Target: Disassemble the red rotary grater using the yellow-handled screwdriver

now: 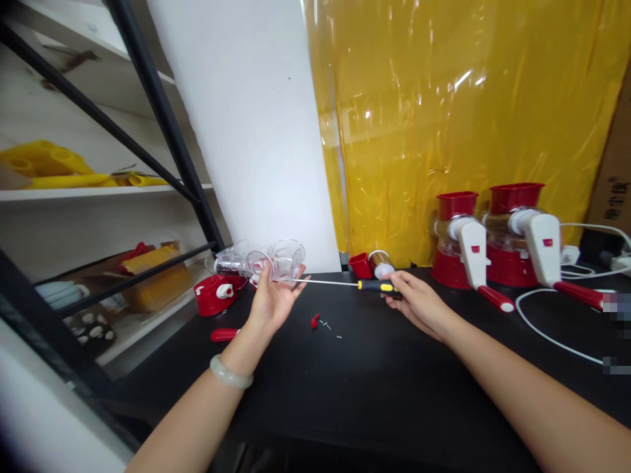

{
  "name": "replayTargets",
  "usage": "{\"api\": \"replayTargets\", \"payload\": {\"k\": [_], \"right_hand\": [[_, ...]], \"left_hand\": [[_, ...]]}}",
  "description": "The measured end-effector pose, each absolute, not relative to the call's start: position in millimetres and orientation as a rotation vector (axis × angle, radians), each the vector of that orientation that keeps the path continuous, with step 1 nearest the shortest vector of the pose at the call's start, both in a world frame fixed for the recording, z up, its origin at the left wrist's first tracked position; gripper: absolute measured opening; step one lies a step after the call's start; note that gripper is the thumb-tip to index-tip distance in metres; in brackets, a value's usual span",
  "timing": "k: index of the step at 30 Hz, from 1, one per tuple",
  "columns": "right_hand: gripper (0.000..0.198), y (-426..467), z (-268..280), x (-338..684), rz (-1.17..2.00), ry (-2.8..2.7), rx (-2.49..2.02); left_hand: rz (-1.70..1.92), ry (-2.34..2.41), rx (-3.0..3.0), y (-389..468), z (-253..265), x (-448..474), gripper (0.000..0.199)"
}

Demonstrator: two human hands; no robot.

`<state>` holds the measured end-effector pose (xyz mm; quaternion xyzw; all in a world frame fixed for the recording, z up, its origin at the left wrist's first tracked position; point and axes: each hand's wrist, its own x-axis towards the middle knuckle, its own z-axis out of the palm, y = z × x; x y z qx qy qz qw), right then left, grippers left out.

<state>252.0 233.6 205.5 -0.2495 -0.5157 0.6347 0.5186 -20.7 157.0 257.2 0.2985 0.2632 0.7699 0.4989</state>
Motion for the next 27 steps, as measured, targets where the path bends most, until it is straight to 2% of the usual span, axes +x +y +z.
{"api": "replayTargets", "payload": {"k": [5, 10, 15, 20, 27], "right_hand": [[0.041, 235, 202, 254, 1.41, -1.467, -0.633], [0.057, 230, 205, 238, 1.345, -1.833, -0.615], [0.037, 234, 209, 207, 1.069, -2.091, -0.727], [0.037, 252, 205, 188, 0.877, -2.142, -0.886], [0.037, 253, 195, 182, 0.337, -2.233, -0.89]], "left_hand": [[1.864, 0.734, 0.679, 165, 273, -19, 0.042], [2.01, 0.746, 0.825, 177, 317, 7, 0.073], [2.098, 0.761, 1.087, 188, 351, 42, 0.095], [2.119, 0.869, 1.208, 204, 358, 71, 0.106], [2.048, 0.918, 1.302, 217, 349, 89, 0.111]]}}
